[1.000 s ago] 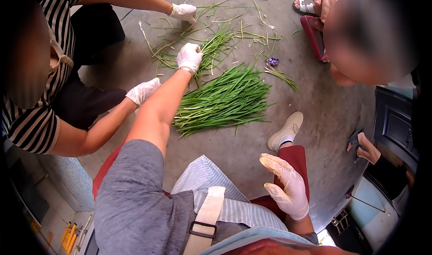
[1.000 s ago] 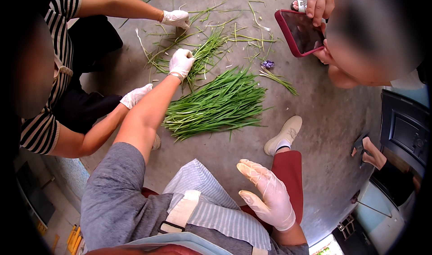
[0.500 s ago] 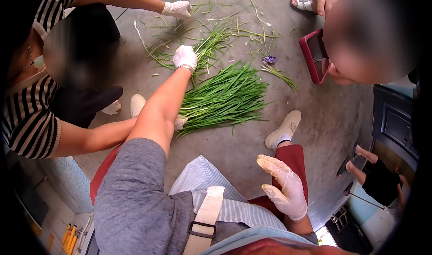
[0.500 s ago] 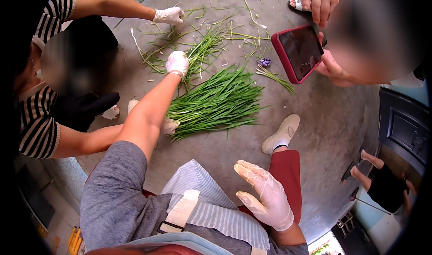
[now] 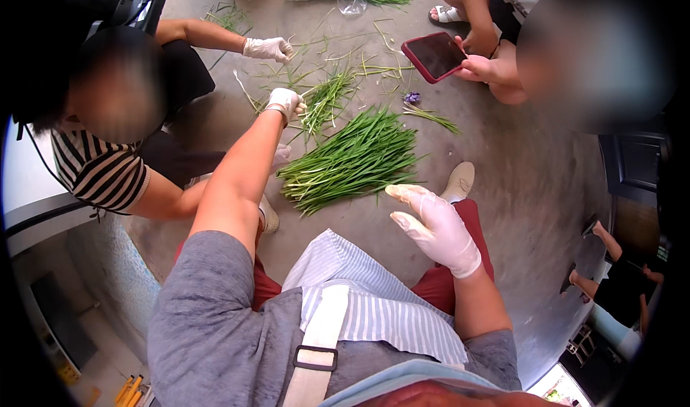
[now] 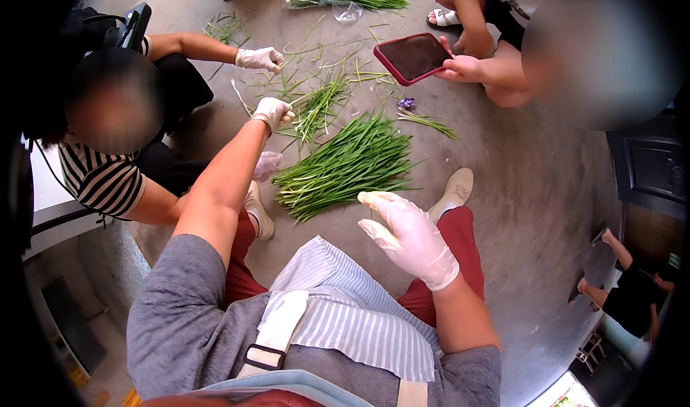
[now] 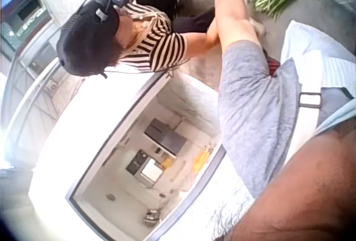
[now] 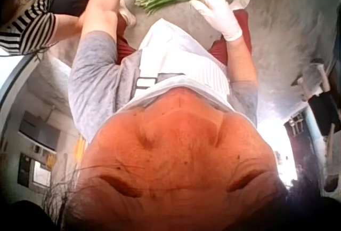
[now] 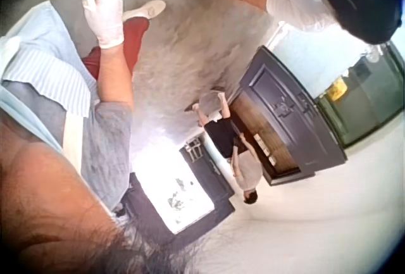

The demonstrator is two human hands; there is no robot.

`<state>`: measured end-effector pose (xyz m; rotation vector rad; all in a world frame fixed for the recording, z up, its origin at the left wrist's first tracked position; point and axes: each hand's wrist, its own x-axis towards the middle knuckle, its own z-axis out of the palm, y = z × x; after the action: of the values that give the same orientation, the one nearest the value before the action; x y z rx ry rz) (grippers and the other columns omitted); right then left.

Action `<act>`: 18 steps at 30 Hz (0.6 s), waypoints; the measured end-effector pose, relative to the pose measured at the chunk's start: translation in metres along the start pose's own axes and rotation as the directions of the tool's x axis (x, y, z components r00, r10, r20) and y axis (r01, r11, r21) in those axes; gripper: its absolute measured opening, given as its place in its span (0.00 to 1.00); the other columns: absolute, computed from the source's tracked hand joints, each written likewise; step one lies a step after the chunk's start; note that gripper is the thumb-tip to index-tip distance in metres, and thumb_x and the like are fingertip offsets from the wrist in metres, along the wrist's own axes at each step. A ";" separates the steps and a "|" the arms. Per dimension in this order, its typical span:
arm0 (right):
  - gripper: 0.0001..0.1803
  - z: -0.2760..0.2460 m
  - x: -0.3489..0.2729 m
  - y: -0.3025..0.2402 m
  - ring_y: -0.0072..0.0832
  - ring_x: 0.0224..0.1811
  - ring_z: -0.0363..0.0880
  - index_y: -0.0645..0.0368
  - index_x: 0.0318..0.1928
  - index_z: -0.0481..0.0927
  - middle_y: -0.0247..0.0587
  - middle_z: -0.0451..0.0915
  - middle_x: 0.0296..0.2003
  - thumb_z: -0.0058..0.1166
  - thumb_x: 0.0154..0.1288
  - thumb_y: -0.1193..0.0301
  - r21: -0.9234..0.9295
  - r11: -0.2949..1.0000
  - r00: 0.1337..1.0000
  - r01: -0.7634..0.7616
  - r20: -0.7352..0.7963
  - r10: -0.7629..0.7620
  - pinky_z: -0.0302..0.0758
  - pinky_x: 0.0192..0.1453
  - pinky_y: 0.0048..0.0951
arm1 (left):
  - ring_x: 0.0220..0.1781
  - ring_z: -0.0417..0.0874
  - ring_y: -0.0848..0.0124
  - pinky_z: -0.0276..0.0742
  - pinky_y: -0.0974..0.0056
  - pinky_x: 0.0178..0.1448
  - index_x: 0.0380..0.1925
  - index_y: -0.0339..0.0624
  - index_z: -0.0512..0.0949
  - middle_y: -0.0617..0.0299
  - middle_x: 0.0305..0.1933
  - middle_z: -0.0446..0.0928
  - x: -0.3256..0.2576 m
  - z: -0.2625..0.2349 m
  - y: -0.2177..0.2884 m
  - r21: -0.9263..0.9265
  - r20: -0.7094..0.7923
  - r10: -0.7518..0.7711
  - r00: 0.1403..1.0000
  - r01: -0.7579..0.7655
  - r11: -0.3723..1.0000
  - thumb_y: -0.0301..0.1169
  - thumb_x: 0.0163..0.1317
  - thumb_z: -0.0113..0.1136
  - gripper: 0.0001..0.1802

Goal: The person sorts through green onions and other long-leafed vegetables on the floor with other people, using gloved hands to separate the leaves and trim the roots.

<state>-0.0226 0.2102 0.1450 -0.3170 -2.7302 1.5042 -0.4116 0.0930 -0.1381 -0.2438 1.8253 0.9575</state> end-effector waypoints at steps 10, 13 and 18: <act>0.14 0.016 0.019 0.042 0.19 0.31 0.81 0.60 0.49 0.81 0.33 0.83 0.36 0.52 0.73 0.64 0.761 0.561 0.889 -0.326 0.045 0.456 0.77 0.34 0.21 | 0.22 0.78 0.77 0.73 0.71 0.25 0.36 0.40 0.76 0.60 0.32 0.83 -0.268 0.073 -0.026 -0.213 0.256 0.311 0.915 -0.261 0.942 0.29 0.66 0.59 0.05; 0.15 0.015 0.020 0.051 0.22 0.33 0.84 0.60 0.48 0.81 0.38 0.84 0.38 0.52 0.73 0.62 0.827 0.480 0.860 -0.293 0.009 0.510 0.78 0.33 0.22 | 0.23 0.78 0.77 0.74 0.72 0.26 0.37 0.40 0.75 0.58 0.31 0.83 -0.328 0.112 -0.053 -0.233 0.219 0.399 0.890 -0.349 0.908 0.27 0.65 0.59 0.04; 0.13 0.013 0.020 0.045 0.17 0.29 0.81 0.61 0.46 0.81 0.40 0.86 0.39 0.53 0.72 0.65 0.828 0.537 0.902 -0.162 -0.097 0.422 0.72 0.27 0.16 | 0.22 0.78 0.78 0.72 0.74 0.27 0.36 0.41 0.75 0.60 0.29 0.83 -0.364 0.144 -0.083 -0.215 0.254 0.427 0.868 -0.380 0.900 0.28 0.65 0.61 0.05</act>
<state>-0.0361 0.2263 0.0981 -0.8951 -1.5406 2.3556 -0.0976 0.0477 0.1057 0.1931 1.5487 1.3581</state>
